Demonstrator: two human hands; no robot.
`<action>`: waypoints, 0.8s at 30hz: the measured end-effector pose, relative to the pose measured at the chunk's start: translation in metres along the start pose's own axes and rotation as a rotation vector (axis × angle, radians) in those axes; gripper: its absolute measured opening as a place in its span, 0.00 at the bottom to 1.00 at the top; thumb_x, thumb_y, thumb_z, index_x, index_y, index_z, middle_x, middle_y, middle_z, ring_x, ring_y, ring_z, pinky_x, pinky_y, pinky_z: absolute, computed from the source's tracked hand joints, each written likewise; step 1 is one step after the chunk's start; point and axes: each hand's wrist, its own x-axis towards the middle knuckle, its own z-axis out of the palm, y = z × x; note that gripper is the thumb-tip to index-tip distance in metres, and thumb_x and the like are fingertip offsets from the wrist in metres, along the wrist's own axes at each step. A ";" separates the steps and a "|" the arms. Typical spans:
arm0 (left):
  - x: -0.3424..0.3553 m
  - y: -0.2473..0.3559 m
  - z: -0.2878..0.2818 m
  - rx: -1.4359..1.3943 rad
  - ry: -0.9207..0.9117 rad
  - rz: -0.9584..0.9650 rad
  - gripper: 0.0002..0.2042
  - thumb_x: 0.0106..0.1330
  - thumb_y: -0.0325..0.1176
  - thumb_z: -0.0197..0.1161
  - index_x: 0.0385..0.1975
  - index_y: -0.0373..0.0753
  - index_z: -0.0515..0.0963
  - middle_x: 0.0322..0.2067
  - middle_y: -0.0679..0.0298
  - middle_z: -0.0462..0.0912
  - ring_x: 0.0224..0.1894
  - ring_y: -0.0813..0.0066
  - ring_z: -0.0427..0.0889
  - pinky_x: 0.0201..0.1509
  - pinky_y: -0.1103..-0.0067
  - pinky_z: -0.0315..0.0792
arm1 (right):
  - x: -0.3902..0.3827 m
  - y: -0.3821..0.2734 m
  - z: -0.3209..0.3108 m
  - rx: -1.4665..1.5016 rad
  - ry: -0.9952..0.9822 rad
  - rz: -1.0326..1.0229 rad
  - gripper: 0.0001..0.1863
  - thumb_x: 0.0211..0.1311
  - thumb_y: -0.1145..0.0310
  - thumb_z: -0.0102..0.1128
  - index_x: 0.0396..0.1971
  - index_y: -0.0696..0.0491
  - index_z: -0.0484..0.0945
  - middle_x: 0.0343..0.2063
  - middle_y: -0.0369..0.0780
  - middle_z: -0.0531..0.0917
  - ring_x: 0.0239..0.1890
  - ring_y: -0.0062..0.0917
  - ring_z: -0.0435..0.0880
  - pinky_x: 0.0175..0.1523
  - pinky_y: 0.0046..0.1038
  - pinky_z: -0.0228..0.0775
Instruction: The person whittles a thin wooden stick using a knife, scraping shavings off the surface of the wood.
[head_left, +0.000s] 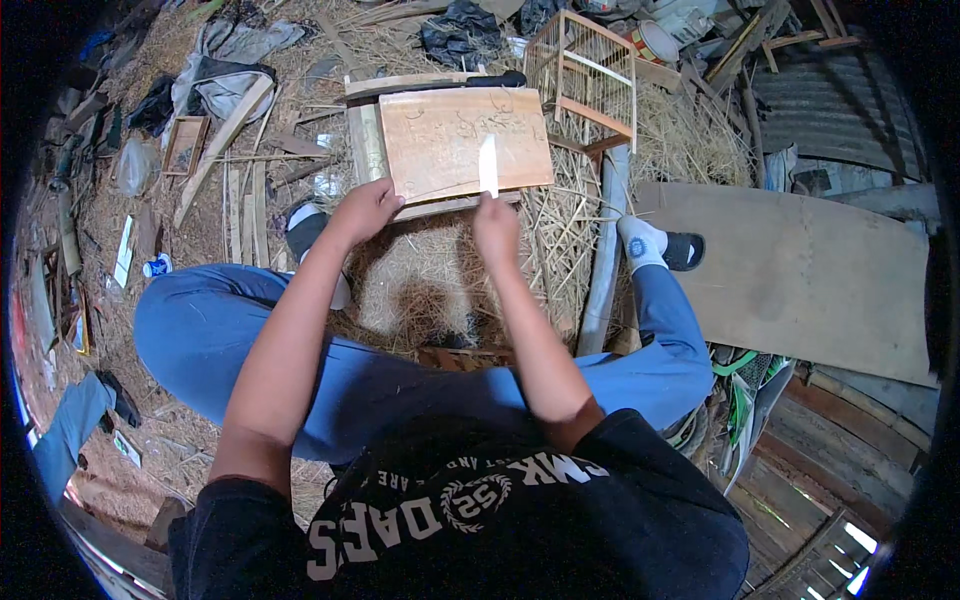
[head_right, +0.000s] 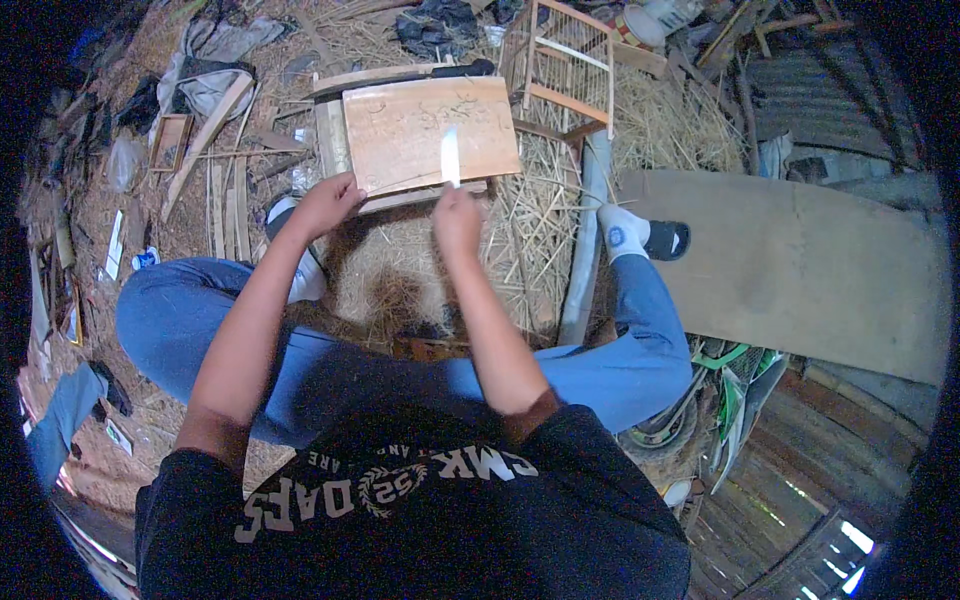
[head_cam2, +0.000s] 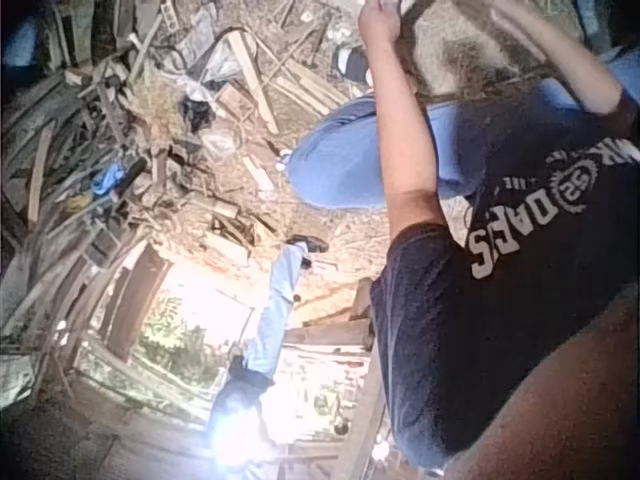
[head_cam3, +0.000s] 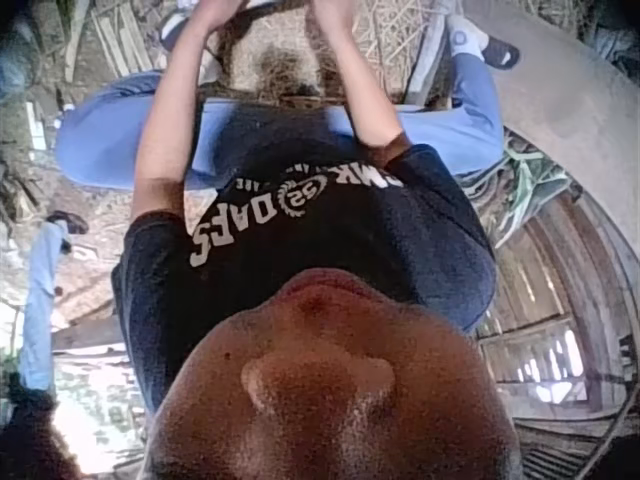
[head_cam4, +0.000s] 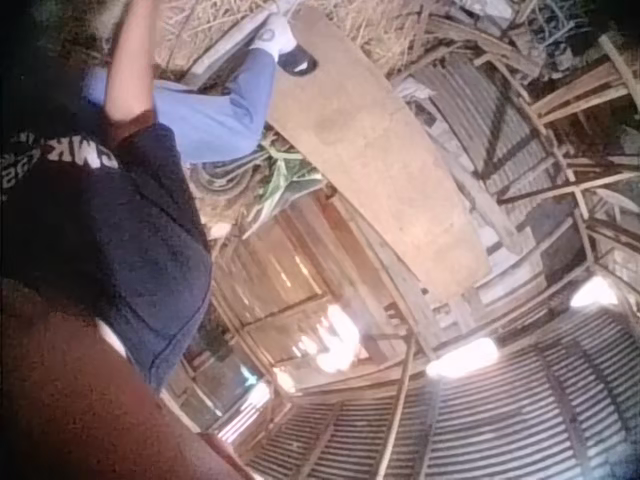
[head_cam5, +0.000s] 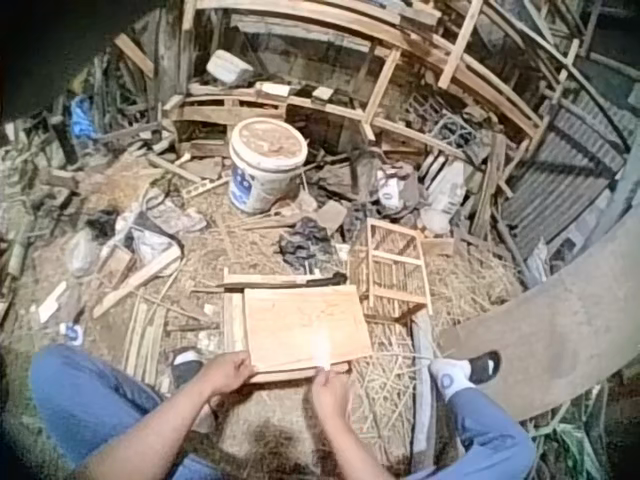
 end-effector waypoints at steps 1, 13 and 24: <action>0.003 0.000 0.000 0.000 -0.013 -0.002 0.15 0.68 0.41 0.60 0.39 0.33 0.76 0.33 0.46 0.82 0.38 0.47 0.82 0.43 0.64 0.74 | -0.015 -0.004 0.015 0.012 0.023 -0.040 0.24 0.73 0.55 0.46 0.30 0.61 0.81 0.27 0.58 0.82 0.32 0.57 0.81 0.40 0.50 0.71; 0.005 -0.009 0.003 0.006 -0.014 -0.004 0.15 0.67 0.41 0.62 0.36 0.33 0.74 0.31 0.46 0.82 0.36 0.48 0.82 0.42 0.64 0.74 | -0.022 -0.020 0.011 0.007 -0.112 0.122 0.24 0.74 0.56 0.46 0.29 0.62 0.79 0.25 0.56 0.81 0.28 0.51 0.82 0.37 0.46 0.71; -0.002 0.001 0.000 0.068 0.018 0.006 0.15 0.69 0.43 0.60 0.34 0.34 0.73 0.32 0.46 0.81 0.37 0.44 0.80 0.42 0.61 0.73 | 0.012 0.001 -0.020 -0.017 -0.008 0.034 0.25 0.73 0.53 0.47 0.34 0.62 0.81 0.28 0.57 0.83 0.33 0.54 0.82 0.39 0.48 0.71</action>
